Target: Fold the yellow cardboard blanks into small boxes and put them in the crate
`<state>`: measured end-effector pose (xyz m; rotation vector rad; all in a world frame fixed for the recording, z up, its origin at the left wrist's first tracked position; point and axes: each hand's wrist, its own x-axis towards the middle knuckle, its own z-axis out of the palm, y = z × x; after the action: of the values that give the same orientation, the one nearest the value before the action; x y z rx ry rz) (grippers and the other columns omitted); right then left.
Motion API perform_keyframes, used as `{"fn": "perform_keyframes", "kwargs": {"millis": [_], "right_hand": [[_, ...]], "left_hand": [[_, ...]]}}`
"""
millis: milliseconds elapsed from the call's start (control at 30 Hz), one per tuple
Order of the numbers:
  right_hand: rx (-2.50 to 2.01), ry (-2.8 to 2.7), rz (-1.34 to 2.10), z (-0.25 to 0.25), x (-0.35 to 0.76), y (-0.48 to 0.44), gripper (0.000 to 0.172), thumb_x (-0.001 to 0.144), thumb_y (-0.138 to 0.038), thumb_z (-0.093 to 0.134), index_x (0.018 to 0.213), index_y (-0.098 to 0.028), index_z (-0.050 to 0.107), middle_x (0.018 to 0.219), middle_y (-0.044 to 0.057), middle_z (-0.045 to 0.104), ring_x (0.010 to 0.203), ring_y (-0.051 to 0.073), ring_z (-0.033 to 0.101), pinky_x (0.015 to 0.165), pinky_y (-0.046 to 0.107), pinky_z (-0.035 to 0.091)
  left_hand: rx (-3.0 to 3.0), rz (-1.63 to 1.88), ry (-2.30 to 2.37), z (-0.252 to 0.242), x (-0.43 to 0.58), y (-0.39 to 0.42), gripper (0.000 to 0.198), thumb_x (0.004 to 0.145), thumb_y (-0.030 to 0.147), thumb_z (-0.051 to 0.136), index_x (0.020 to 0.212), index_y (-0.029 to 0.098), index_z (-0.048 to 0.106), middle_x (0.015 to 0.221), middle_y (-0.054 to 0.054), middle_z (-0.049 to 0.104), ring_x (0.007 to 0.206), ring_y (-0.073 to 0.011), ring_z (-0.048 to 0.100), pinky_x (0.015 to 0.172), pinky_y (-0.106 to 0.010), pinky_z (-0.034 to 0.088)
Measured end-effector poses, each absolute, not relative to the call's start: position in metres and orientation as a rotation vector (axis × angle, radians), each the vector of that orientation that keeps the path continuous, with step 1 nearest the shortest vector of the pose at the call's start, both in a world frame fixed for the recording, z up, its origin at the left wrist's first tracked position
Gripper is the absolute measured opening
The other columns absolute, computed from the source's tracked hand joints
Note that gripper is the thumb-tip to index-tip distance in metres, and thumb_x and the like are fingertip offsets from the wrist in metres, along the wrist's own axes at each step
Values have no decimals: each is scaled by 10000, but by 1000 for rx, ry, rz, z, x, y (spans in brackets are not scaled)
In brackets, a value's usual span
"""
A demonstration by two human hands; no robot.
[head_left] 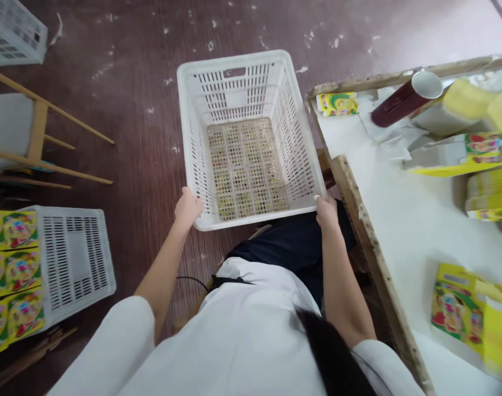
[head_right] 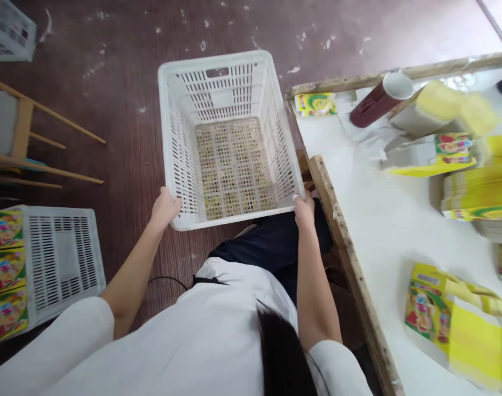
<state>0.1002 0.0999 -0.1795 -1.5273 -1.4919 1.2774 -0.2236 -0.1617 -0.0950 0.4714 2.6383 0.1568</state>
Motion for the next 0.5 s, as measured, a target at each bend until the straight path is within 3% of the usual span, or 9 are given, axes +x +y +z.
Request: {"fn": "perform_keyframes", "kwargs": {"millis": [133, 300, 500], "right_hand": [[-1584, -1501, 1251, -172, 102, 97, 401, 633, -374, 648, 988, -192, 690, 847, 42, 720, 857, 263, 683, 941, 499, 549], [-1597, -1508, 1233, -168, 92, 95, 378, 616, -358, 624, 952, -189, 657, 876, 71, 728, 869, 282, 681, 898, 485, 560], [-1473, -1583, 1232, -164, 79, 91, 388, 695, -351, 557, 1036, -185, 637, 932, 102, 743, 957, 307, 688, 917, 503, 559]], "left_hand": [[453, 126, 2653, -97, -219, -163, 346, 932, 235, 482, 1262, 133, 460, 1147, -261, 730, 1098, -405, 721, 897, -493, 569], [412, 98, 2685, -94, -221, -157, 349, 924, 277, 475, 1248, 150, 469, 1160, -258, 730, 1106, -408, 719, 896, -492, 573], [387, 79, 2719, -88, -228, -158, 354, 886, 360, 469, 1195, 193, 516, 1164, -242, 746, 1116, -402, 725, 900, -492, 591]]}}
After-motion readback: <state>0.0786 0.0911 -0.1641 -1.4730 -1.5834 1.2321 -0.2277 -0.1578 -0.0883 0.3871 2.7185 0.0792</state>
